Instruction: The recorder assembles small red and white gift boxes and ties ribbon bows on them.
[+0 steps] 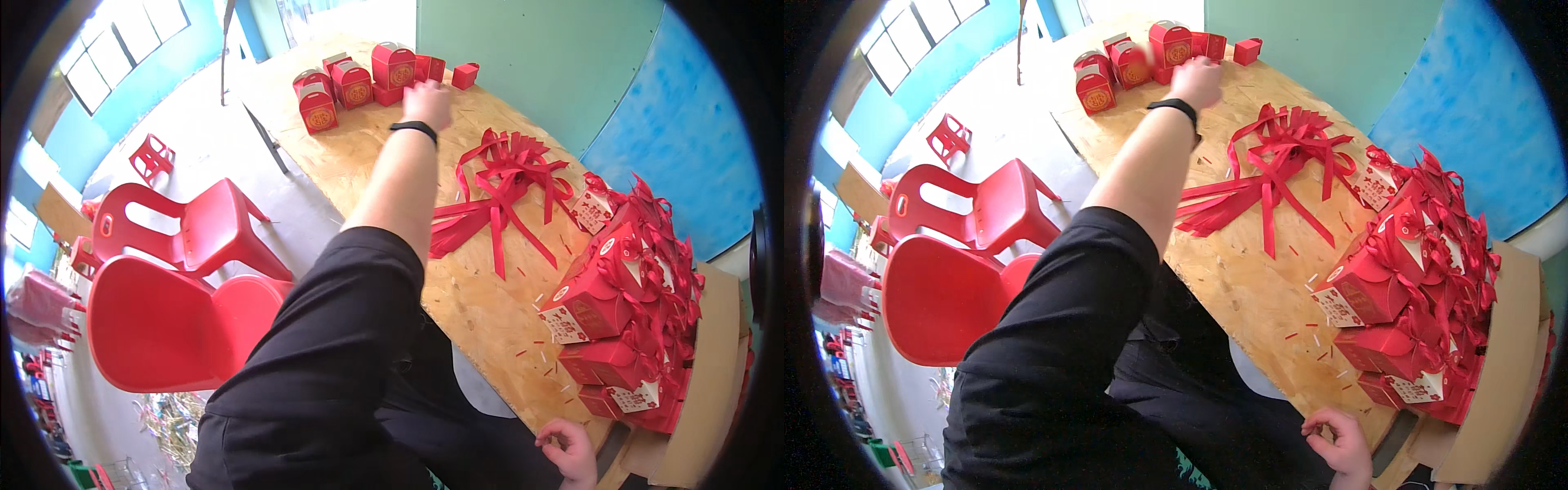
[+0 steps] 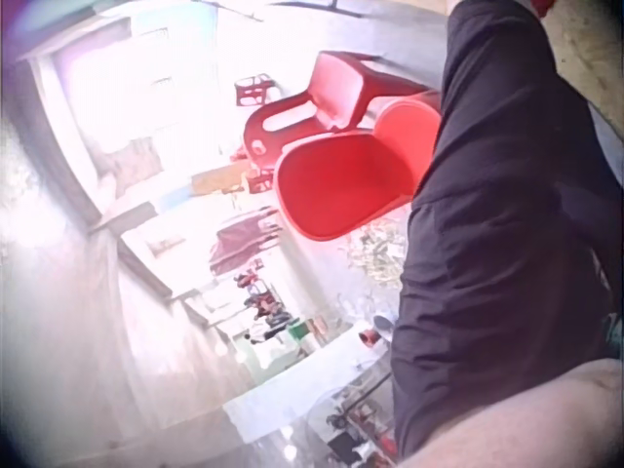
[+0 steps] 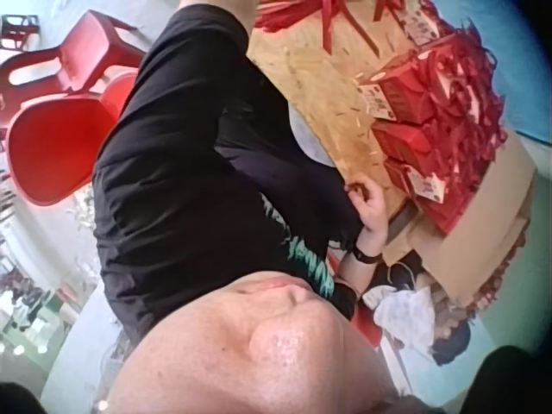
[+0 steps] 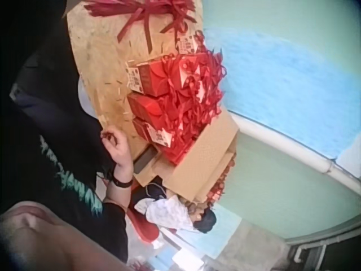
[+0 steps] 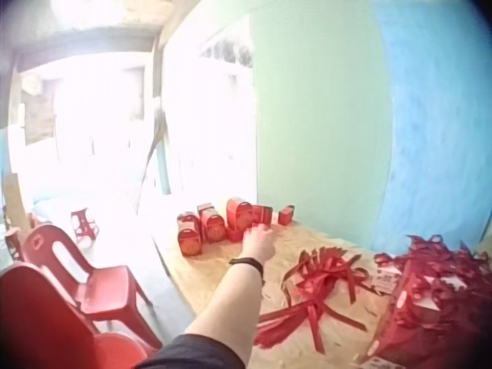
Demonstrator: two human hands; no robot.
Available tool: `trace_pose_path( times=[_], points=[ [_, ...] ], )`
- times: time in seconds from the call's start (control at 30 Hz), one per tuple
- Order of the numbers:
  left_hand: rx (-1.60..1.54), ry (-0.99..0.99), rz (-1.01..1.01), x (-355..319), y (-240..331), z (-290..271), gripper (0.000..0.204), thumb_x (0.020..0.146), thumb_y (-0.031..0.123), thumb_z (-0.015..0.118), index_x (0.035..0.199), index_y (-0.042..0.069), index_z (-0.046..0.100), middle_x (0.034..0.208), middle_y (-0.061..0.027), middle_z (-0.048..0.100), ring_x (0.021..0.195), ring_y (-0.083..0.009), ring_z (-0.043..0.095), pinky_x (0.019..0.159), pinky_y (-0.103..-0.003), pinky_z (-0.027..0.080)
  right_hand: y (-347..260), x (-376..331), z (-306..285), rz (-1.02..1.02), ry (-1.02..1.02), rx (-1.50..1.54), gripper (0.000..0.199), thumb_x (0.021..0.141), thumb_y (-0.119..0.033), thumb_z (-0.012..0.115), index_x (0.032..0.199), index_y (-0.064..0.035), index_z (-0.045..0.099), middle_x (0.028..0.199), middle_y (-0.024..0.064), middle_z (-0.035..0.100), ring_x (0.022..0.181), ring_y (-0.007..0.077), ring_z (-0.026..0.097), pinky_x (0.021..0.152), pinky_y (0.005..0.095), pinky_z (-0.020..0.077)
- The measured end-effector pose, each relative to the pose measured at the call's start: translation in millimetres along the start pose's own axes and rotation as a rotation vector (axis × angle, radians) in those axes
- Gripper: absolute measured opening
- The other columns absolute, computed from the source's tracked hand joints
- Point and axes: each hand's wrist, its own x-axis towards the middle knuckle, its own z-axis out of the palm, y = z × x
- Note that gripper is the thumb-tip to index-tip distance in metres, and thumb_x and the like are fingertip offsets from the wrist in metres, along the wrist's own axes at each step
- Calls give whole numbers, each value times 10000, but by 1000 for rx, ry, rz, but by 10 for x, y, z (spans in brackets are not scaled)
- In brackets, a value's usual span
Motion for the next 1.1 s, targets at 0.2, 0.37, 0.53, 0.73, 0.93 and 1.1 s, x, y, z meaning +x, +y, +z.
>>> trace_pose_path(
  times=[0.2, 0.37, 0.53, 0.73, 0.93, 1.1],
  points=[
    [170, 60, -414, -287, -980, -332, 696, 934, 226, 608, 1571, 153, 337, 1641, -156, 265, 1529, -361, 239, 1213, -588, 220, -49, 18, -43, -10, -12, -22, 213, 780, 24, 696, 993, 12, 686, 913, 90, 706, 827, 162, 661, 750, 289, 508],
    [207, -84, -516, -420, -2089, -43, 742, 923, 340, 666, 1572, 187, 339, 1623, -129, 336, 1518, -347, 291, 1193, -527, 320, -150, 209, -56, -60, -76, -72, 192, 786, 18, 705, 977, 10, 686, 890, 94, 705, 781, 166, 668, 729, 293, 520],
    [262, -58, -367, -428, -1832, -24, 737, 923, 404, 684, 1554, 192, 367, 1616, -127, 340, 1515, -340, 291, 1203, -542, 294, -200, 229, -81, -34, -81, -107, 189, 786, -3, 738, 968, 9, 687, 881, 92, 705, 758, 166, 665, 720, 296, 525],
    [436, 28, -201, -411, -1465, -327, 707, 867, 310, 712, 1490, 150, 419, 1545, -129, 355, 1459, -317, 326, 1185, -567, 261, -289, 264, -88, -42, -135, -122, 184, 799, -16, 742, 974, 8, 692, 882, 94, 705, 754, 168, 665, 712, 293, 526],
    [314, 77, 284, 218, -1036, 453, 535, 907, 212, 608, 1423, 121, 502, 1321, -168, 576, 1242, -332, 572, 1009, -463, 511, -303, 175, -109, -32, -148, -149, 183, 821, -54, 749, 990, -10, 693, 866, 78, 697, 725, 155, 645, 681, 293, 517],
    [4, -82, 148, 647, -836, 982, 756, 932, 411, 667, 1574, 174, 347, 1522, -253, 449, 1348, -435, 504, 1068, -515, 486, -377, 242, -106, -53, -154, -119, 192, 891, -130, 734, 1044, -34, 668, 873, 72, 662, 744, 173, 631, 668, 307, 500]
  ],
)
